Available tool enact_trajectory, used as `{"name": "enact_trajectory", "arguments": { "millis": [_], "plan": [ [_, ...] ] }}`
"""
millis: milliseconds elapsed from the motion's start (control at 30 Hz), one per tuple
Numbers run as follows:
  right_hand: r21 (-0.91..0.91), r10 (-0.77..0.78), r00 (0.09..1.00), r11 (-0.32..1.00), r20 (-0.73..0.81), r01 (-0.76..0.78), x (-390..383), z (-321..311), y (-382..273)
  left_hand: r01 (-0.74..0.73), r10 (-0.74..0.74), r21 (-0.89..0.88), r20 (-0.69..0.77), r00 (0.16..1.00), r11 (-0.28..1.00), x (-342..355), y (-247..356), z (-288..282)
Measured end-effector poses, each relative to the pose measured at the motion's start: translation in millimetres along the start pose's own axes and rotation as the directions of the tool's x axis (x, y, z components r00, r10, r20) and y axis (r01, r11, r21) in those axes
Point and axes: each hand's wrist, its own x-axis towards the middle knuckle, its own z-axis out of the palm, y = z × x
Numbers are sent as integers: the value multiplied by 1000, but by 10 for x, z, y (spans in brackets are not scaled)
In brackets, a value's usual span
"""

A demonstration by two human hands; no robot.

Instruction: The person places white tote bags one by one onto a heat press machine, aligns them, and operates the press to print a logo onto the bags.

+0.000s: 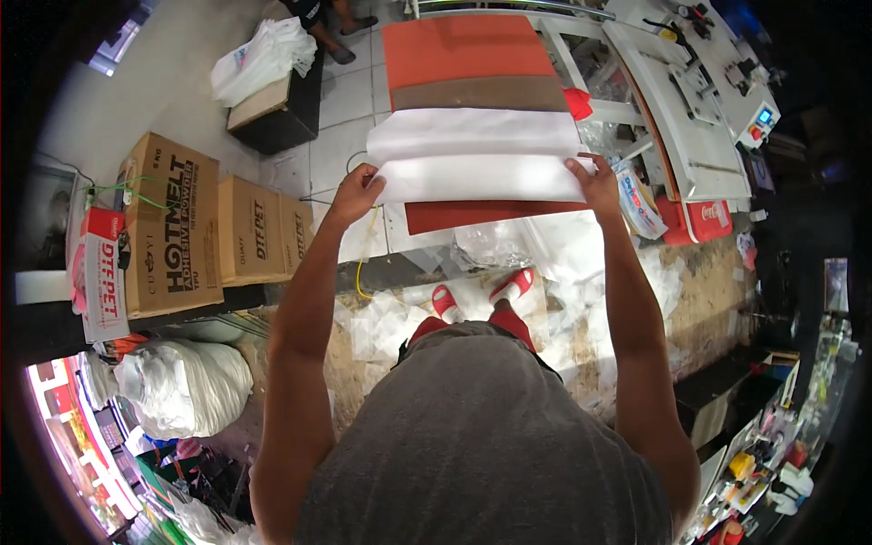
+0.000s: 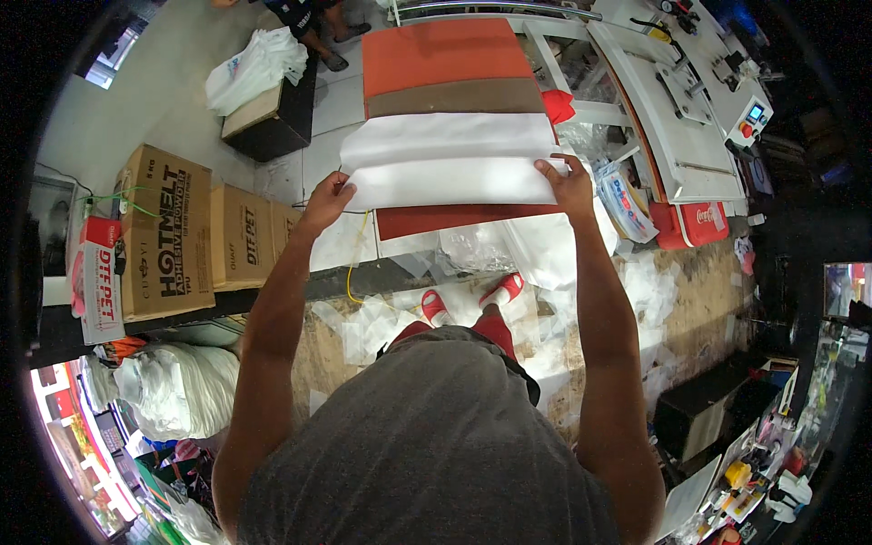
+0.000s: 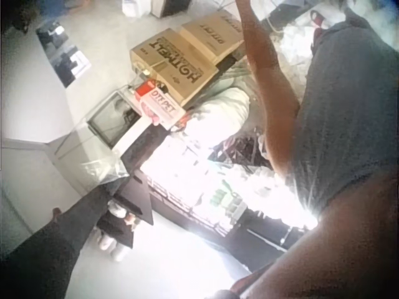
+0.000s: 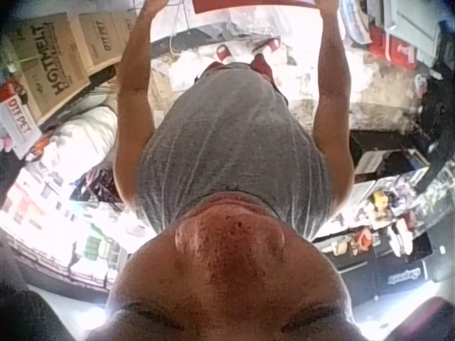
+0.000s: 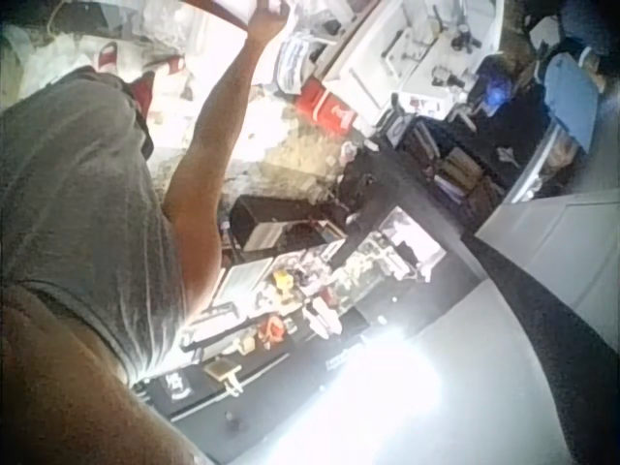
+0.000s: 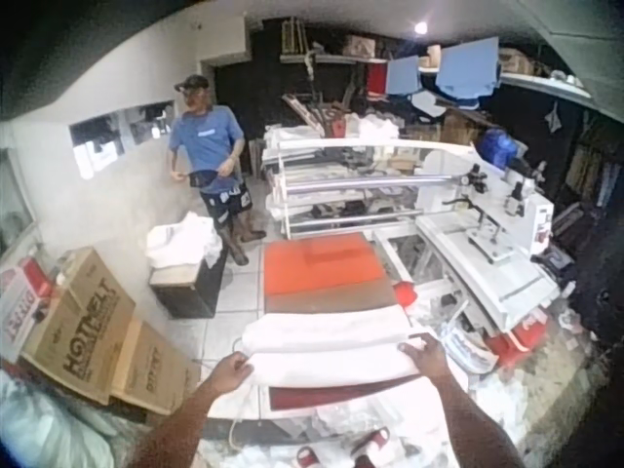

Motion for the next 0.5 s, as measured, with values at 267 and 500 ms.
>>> {"name": "enact_trajectory", "arguments": {
  "millis": [267, 500],
  "plan": [
    [-175, 10, 965, 983, -262, -58, 57, 304, 120, -166, 262, 301, -313, 913, 939, 7, 226, 213],
    [-223, 77, 961, 965, -266, -139, 151, 355, 126, -525, 705, 642, -34, 708, 558, -129, 1199, 987]
  ]
}}
